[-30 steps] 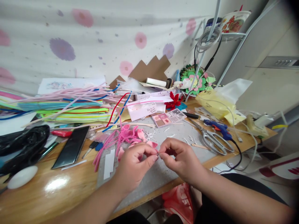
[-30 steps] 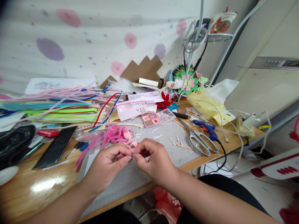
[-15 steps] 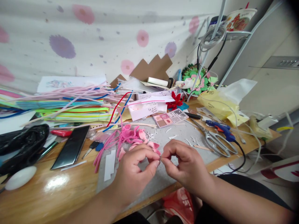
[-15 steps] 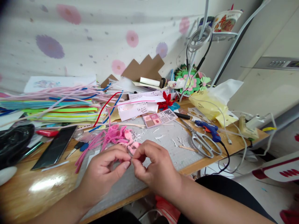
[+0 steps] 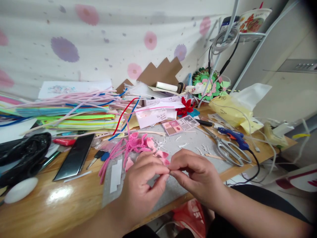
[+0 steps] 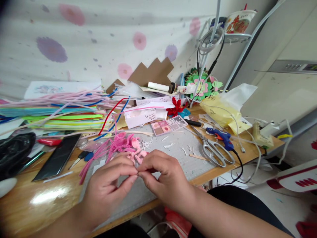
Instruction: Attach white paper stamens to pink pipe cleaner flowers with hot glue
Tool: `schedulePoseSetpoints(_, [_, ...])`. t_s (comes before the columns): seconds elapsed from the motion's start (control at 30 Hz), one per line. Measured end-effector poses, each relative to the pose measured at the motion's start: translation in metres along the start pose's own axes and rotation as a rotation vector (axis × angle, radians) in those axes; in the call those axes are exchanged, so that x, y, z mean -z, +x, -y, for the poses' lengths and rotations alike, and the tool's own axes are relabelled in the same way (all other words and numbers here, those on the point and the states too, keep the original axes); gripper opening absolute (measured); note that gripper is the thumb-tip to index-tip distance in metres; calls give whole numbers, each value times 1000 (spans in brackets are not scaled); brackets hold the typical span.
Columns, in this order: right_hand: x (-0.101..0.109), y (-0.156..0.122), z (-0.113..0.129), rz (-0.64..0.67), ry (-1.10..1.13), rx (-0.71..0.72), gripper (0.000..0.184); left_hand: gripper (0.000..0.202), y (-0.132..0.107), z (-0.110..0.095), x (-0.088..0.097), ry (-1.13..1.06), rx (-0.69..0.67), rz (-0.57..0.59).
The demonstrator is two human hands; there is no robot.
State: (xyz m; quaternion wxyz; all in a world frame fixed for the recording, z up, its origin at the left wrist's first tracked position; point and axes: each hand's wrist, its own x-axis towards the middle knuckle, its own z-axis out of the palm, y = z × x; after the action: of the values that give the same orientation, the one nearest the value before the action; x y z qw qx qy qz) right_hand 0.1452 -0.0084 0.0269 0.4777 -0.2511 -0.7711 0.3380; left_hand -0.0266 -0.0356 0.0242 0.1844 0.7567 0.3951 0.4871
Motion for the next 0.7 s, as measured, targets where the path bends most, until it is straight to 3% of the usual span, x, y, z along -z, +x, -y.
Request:
schedulePoseSetpoints(0.1, [-3, 0, -3, 14, 3, -95, 7, 14, 1, 3, -2, -10, 57, 9])
schedulePoseSetpoints(0.2, [5, 3, -11, 89, 80, -271, 11, 11, 1, 11, -3, -83, 315, 43])
schedulePoseSetpoints(0.27, [28, 5, -20, 156, -56, -321, 19, 12, 2, 19, -3, -178, 512, 73])
schedulePoseSetpoints(0.33, [65, 2, -34, 190, -468, -353, 22, 18, 2, 26, -3, -288, 622, 59])
schedulePoseSetpoints(0.37, [86, -2, -41, 179, -780, -419, 21, 20, 2, 29, -3, -338, 655, 47])
schedulePoseSetpoints(0.4, [108, -7, -49, 136, -912, -491, 21, 22, 3, 31, -2, -382, 675, 33])
schedulePoseSetpoints(0.5, [160, -27, -69, 92, -1110, -657, 22, 24, 3, 34, -2, -486, 703, -2])
schedulePoseSetpoints(0.57, [174, -37, -78, 130, -1150, -686, 26, 23, 4, 31, -1, -548, 712, -29])
schedulePoseSetpoints(0.7, [178, -45, -79, 131, -1165, -719, 29, 18, 7, 26, -2, -644, 711, -94])
